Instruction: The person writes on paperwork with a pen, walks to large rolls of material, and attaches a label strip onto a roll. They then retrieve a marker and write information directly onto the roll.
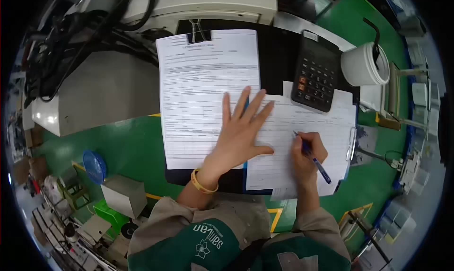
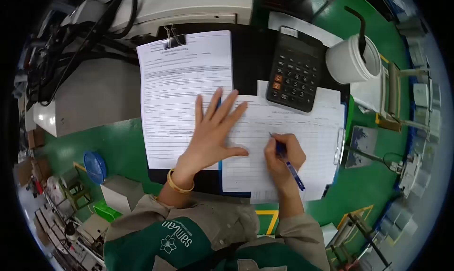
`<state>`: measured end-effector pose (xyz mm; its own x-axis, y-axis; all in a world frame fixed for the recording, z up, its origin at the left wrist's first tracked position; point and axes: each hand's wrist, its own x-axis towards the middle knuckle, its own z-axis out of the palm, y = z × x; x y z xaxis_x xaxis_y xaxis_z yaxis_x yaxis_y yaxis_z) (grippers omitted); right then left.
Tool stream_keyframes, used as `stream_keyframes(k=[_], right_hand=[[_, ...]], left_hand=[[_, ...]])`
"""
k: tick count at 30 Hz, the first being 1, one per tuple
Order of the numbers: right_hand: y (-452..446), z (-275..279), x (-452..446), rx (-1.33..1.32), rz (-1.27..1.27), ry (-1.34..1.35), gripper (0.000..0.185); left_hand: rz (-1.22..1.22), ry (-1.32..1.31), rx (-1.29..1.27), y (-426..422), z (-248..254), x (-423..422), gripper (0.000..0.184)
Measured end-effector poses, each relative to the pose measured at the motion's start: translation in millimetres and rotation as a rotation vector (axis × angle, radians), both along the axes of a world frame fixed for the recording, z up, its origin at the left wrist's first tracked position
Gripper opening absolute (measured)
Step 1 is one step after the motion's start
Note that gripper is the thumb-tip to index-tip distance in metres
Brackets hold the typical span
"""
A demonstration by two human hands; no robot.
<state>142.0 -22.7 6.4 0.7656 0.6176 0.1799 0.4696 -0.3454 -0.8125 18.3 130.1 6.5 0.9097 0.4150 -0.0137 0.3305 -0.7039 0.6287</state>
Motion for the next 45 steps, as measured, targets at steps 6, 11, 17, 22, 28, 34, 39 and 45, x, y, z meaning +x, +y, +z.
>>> stream_keyframes(k=[6, 11, 17, 22, 28, 34, 39, 45], right_hand=[[0.7, -1.8, 0.5, -0.023, 0.052, -0.086, 0.008], [2.4, -2.0, -1.0, -0.049, 0.027, -0.13, 0.008], [4.3, -4.0, -1.3, 0.0, 0.04, -0.136, 0.006], [2.2, -4.4, 0.4, -0.039, 0.057, -0.157, 0.01], [3.3, -2.9, -0.2, -0.043, 0.061, -0.166, 0.01], [2.3, -4.0, -0.5, -0.055, 0.062, -0.156, 0.01], [3.7, -1.9, -1.8, -0.076, 0.06, -0.163, 0.01], [2.5, -1.8, -0.3, -0.074, 0.081, -0.173, 0.009]], left_hand=[[0.011, 0.018, 0.02, 0.4, -2.3, 1.2, 0.102], [0.01, 0.024, 0.032, 0.5, -1.5, 1.3, 0.105], [0.014, 0.014, 0.033, -0.1, -3.4, 0.6, 0.105], [0.012, 0.009, 0.03, 0.6, -3.5, 0.5, 0.104], [0.011, 0.019, 0.035, 0.5, -4.4, 0.0, 0.103], [0.009, 0.015, 0.032, 0.3, -3.9, 0.4, 0.104], [0.008, 0.019, 0.028, 0.4, -3.6, 0.5, 0.104], [0.011, 0.009, 0.034, 0.3, -4.8, 0.4, 0.103]])
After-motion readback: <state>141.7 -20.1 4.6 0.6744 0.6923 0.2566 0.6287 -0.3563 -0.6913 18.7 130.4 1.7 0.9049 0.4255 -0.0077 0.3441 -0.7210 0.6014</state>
